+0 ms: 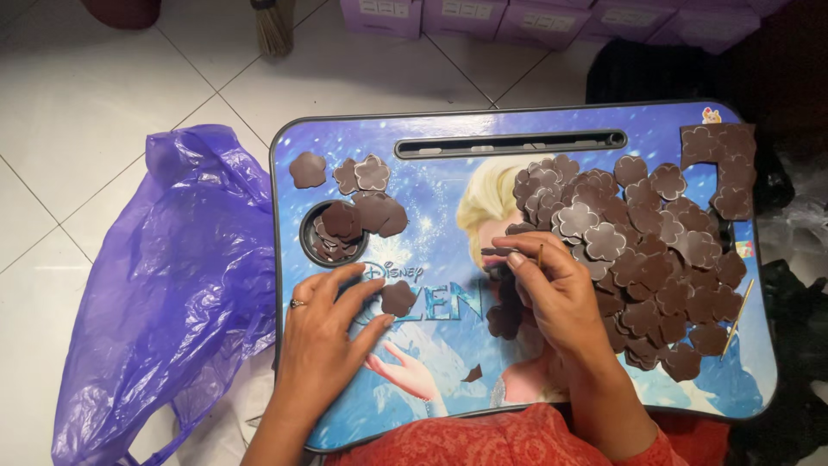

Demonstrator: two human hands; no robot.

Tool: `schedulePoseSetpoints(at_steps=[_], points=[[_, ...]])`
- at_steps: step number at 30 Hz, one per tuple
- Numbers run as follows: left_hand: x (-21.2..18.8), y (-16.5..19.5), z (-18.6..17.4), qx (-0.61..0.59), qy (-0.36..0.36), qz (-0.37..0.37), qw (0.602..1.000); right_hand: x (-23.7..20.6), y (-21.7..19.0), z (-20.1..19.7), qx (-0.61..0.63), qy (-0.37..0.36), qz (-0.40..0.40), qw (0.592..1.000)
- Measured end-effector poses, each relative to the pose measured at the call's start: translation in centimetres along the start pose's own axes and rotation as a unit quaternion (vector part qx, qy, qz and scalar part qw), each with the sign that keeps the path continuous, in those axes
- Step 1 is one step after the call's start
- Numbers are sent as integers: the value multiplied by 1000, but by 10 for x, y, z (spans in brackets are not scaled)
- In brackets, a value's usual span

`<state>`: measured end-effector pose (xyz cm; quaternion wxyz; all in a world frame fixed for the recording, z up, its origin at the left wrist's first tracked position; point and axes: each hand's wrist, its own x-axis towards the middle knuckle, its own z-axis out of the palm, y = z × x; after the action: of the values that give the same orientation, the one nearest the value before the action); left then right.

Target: The person sits on the floor and uses a small stick to apply adhesive to the edges of flower-shaped craft pieces. They then press the pieces together to form small clusters and place them on a Frozen-themed tray. The person repeats this process with multiple pieces throughout the clip.

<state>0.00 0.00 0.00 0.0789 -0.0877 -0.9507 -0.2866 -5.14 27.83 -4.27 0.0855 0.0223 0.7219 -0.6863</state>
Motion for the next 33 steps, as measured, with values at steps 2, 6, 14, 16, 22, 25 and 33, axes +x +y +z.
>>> schedulePoseSetpoints(at_steps=[2, 6, 14, 16, 22, 25, 33], points=[[0, 1, 14, 22, 10, 3, 1000, 0, -3, 1, -31, -10, 9, 999], [17, 9, 48, 14, 39, 18, 999, 4, -11, 8, -90, -46, -63, 993], [40, 11, 73, -50, 31, 38, 998, 24, -6, 11, -31, -28, 67, 997], [39, 8, 72, -70, 41, 24, 996, 29, -3, 16, -93, -29, 86, 991], [38, 6, 75, -80, 48, 11, 996, 35, -6, 26, -203, -56, 9, 978], [36, 6, 77, -80, 44, 9, 996, 35, -13, 25, -243, -64, -2, 968], [34, 7, 77, -78, 42, 9, 996, 44, -22, 29, -297, -103, -47, 948]])
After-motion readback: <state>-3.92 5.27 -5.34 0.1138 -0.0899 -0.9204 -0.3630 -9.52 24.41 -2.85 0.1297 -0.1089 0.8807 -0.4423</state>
